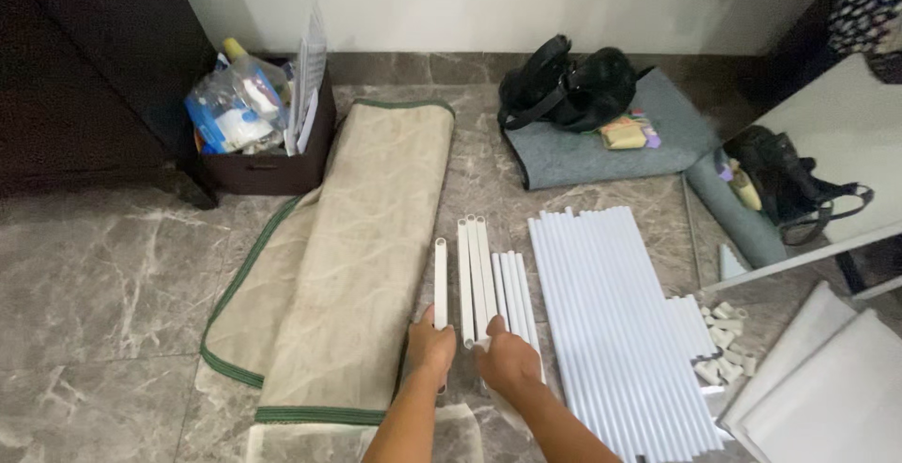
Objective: The person assembles a white plastic furniture frame by connecting rods and panels. They insert rods into slots, attach a mesh panel, and secure the structure with additional components.
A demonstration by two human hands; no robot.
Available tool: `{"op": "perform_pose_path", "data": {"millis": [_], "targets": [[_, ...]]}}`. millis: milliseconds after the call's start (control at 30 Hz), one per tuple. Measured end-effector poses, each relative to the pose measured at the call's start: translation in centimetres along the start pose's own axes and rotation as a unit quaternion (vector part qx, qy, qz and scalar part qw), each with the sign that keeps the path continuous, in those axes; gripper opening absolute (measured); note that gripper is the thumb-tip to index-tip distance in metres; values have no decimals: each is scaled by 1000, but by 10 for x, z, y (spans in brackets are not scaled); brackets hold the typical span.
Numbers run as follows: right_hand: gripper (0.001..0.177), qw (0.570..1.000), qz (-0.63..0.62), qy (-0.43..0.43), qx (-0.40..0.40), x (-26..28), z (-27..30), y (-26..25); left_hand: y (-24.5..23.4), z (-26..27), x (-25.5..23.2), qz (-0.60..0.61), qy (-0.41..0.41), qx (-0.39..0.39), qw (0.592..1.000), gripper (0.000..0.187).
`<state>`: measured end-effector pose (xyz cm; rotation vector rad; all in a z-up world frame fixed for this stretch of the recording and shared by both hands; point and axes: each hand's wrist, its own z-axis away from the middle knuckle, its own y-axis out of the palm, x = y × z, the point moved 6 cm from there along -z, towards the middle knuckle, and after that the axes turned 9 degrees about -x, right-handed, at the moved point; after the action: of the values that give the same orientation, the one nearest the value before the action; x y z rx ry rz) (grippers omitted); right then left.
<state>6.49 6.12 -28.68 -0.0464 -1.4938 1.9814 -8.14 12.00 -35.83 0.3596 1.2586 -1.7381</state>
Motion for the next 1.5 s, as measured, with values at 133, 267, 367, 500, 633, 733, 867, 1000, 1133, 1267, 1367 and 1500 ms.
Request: {"op": "perform_pose_path", "data": {"millis": [133,267,367,500,633,733,867,1000,1133,1267,1367,1500], "targets": [[39,999,42,10,25,9,-19,23,16,-11,7,59,-22,44,997,61],[40,995,82,39,38,16,-35,41,32,-24,18,77,1,37,996,63],[41,995,79,50,30,13,-41,51,47,-33,35,60,15,33,998,63],[36,995,81,55,19,10,-47,64,62,-44,55,68,20,28,997,64],[38,995,80,56,33,11,-48,71,60,-47,57,102,42,20,994,62],[40,994,74,65,54,13,-49,72,58,-42,56,133,-18,61,989,63],[41,994,55,85,41,16,-48,63,49,-40,47,49,-24,54,997,65],[41,995,44,83,30,18,-31,36,34,-34,25,-51,64,-49,995,68],[40,998,48,41,-13,26,-6,-24,33,-32,-27,34,74,-50,995,67],[38,996,61,-33,-48,39,37,-86,26,-36,-110,223,35,41,973,74],[40,988,69,-104,-92,49,65,-140,0,-13,-181,379,53,167,909,61],[49,965,-35,-159,-203,43,95,-235,-55,47,-262,358,171,218,892,50]]}}
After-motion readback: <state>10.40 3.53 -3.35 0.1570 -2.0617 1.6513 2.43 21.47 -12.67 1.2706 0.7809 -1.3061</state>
